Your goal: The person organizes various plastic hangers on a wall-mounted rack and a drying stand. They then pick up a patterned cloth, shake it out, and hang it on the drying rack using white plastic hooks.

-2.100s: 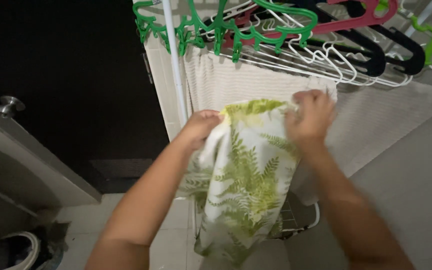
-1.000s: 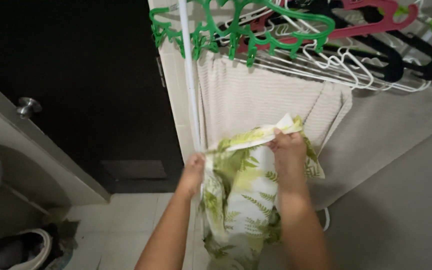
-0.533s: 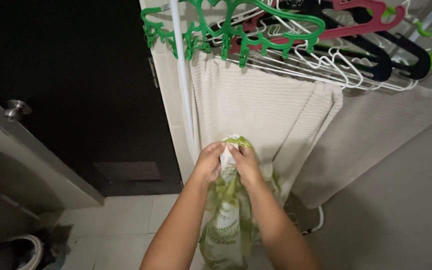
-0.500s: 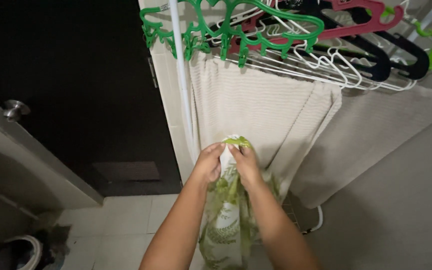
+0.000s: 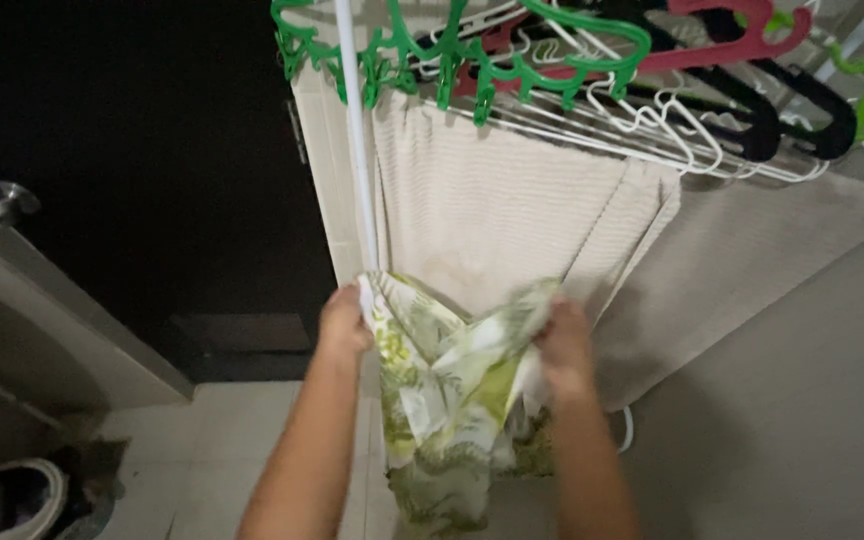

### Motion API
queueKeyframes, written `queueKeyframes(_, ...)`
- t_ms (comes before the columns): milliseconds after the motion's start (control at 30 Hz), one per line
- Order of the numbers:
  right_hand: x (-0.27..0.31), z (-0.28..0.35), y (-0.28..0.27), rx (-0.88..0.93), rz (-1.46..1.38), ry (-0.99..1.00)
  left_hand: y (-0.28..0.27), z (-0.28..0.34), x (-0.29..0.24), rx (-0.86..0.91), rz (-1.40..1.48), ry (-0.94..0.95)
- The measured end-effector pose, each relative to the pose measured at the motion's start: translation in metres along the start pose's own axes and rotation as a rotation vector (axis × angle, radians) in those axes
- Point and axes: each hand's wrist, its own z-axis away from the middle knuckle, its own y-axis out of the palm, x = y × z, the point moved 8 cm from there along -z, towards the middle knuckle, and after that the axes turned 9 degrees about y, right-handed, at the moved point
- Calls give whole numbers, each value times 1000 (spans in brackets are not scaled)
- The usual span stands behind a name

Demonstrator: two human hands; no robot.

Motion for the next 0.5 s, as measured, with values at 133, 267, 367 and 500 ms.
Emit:
queueKeyframes(133,31,26,-26,-53,-112,32,-15,-6,-36,29,-73,88)
queueKeyframes(267,54,17,-68,49,-452,-141,7,1,-80,145,-204,127)
queueKeyframes(367,81,27,-84,280,-563,-336,39,22,-112,173,-276,145)
queueKeyframes(500,113,53,-71,330,-436,-477,99,57,-134,153,-487,83)
